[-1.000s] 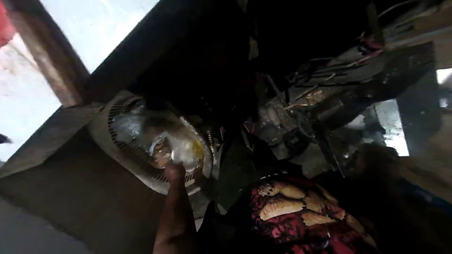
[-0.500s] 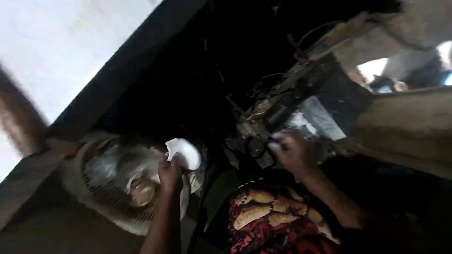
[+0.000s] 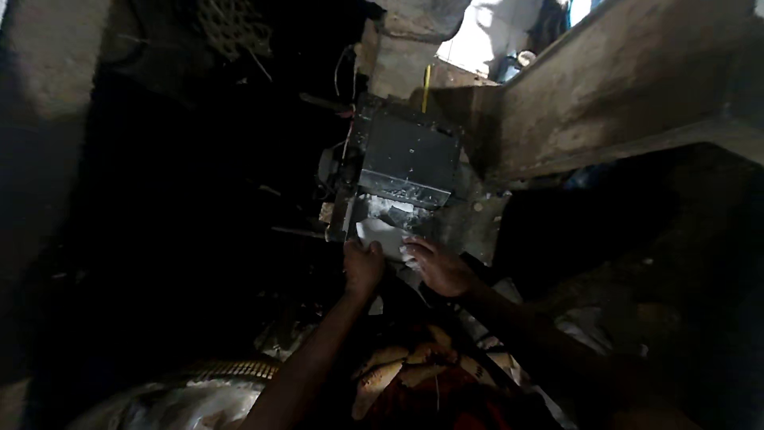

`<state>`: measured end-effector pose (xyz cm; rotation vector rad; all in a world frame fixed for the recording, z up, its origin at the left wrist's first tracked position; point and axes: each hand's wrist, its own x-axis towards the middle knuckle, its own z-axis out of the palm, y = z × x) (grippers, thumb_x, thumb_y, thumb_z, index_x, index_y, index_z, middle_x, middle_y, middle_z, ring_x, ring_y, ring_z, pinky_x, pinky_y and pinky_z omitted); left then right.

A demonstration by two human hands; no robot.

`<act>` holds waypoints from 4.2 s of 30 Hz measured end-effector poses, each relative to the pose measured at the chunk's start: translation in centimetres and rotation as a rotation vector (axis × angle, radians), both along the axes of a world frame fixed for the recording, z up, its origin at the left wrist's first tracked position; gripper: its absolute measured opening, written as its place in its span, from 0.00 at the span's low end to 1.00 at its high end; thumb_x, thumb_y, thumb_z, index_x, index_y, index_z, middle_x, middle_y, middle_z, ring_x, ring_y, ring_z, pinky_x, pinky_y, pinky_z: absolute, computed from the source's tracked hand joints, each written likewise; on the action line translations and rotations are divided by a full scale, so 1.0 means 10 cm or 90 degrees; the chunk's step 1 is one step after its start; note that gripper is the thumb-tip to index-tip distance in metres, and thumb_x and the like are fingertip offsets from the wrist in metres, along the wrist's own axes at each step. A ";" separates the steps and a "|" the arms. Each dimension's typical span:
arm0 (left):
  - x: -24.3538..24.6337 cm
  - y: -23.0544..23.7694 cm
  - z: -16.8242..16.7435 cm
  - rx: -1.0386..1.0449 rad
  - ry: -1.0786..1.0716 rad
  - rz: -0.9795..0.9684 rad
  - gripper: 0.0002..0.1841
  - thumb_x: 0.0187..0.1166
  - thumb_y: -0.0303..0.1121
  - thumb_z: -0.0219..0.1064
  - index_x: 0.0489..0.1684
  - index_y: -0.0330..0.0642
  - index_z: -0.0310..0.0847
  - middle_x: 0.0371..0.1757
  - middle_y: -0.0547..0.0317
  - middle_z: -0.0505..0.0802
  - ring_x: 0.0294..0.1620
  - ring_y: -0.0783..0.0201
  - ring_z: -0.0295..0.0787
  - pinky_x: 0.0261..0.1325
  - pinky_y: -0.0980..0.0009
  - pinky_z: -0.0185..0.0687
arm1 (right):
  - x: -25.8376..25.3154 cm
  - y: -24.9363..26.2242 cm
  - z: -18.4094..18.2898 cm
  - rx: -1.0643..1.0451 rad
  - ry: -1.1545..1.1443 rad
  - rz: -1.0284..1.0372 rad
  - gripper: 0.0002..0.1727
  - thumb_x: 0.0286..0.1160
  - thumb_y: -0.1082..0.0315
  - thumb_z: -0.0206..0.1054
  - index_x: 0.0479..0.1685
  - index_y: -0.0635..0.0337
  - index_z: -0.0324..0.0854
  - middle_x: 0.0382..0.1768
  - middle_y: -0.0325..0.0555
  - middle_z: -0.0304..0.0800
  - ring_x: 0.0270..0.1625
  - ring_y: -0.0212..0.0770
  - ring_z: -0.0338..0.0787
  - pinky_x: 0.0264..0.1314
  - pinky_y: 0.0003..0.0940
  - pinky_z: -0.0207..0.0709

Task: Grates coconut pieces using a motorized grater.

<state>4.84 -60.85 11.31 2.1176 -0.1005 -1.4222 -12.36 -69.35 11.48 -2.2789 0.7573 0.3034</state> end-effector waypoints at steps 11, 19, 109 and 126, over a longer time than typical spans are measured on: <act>-0.26 -0.72 -0.43 0.062 -0.071 -0.092 0.28 0.93 0.46 0.49 0.78 0.30 0.63 0.61 0.31 0.85 0.54 0.39 0.89 0.55 0.41 0.86 | -0.03 -0.74 -0.37 -0.044 0.006 0.000 0.17 0.80 0.68 0.68 0.65 0.56 0.88 0.70 0.50 0.87 0.72 0.49 0.86 0.77 0.48 0.78; -0.22 -0.88 -0.45 0.088 -0.109 -0.110 0.28 0.92 0.46 0.52 0.76 0.28 0.66 0.62 0.31 0.86 0.62 0.38 0.87 0.64 0.41 0.82 | -0.04 -0.85 -0.49 -0.007 -0.013 -0.053 0.18 0.84 0.64 0.65 0.69 0.52 0.86 0.76 0.45 0.83 0.80 0.47 0.80 0.84 0.49 0.72; 0.03 -0.42 -0.49 -0.049 0.106 -0.062 0.18 0.87 0.43 0.65 0.58 0.35 0.83 0.41 0.49 0.96 0.37 0.56 0.98 0.43 0.59 0.98 | 0.08 -0.47 -0.49 -0.002 0.023 -0.016 0.15 0.86 0.66 0.61 0.64 0.53 0.86 0.62 0.53 0.86 0.62 0.53 0.88 0.63 0.52 0.85; -0.13 -0.57 -0.65 -0.033 0.069 0.033 0.17 0.86 0.41 0.66 0.57 0.34 0.82 0.42 0.47 0.96 0.35 0.54 0.98 0.40 0.57 0.99 | 0.11 -0.47 -0.54 -0.073 0.018 -0.126 0.14 0.80 0.66 0.67 0.61 0.53 0.89 0.64 0.54 0.85 0.65 0.52 0.88 0.64 0.48 0.86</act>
